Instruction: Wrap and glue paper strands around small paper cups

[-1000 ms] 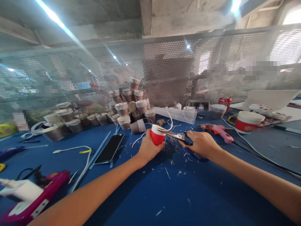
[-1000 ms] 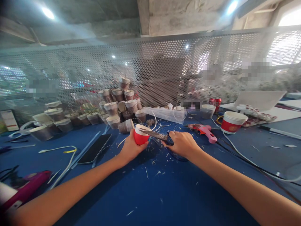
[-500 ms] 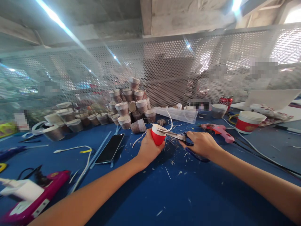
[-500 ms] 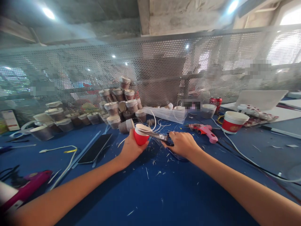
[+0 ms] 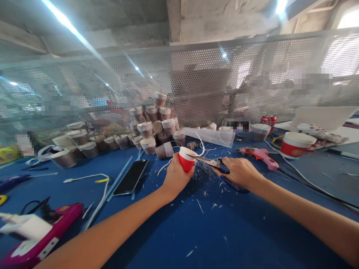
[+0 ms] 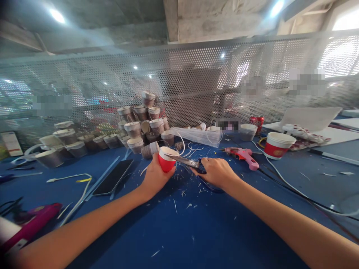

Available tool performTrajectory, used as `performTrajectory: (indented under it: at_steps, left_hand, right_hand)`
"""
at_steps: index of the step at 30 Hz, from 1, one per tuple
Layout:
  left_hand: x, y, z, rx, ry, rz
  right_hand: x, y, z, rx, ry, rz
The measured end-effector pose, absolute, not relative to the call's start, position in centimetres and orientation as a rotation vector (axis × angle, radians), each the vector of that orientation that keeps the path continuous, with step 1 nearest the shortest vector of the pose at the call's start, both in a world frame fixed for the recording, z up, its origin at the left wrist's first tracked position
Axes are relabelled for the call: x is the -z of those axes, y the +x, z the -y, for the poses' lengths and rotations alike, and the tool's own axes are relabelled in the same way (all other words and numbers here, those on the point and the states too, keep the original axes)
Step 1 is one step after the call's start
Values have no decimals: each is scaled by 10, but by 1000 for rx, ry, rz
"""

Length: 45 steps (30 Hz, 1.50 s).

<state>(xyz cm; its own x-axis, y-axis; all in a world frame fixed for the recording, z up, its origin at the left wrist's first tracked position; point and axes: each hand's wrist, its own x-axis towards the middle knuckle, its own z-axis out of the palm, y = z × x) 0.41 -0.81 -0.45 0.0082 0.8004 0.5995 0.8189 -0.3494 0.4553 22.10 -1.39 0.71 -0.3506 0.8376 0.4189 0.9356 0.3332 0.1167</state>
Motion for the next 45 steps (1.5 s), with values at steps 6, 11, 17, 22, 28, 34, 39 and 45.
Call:
performTrajectory:
  at_steps: [6,11,17,22,28,34,39,45]
  left_hand:
    - [4,6,11,1266,-2245,1769]
    - [5,4,10,1266,-2254,1724]
    - [6,4,9,1269,-2251,1706]
    - [6,6,10,1292,-2253,1715]
    - [6,6,12,1272,-2261,1749]
    - [8,11,16,1225,-2289,1708]
    - [6,12,18,1205,-2287,1717]
    - [10,9,14,1188,-2270,1687]
  right_hand:
    - [-13,218,19,422,-1623,2351]
    - [-14,216,20,407,-1643,2349]
    - [-14,215,21,360,-1658,2345]
    - [-11,215,18,361,-1664,2340]
    - [-12,217,19,417,-1640,2362]
    - [-16,213,23,446,-1624,2349]
    - [-17,212,24,421,-1634,2347]
    - [-16,211,26,403,-1695,2332]
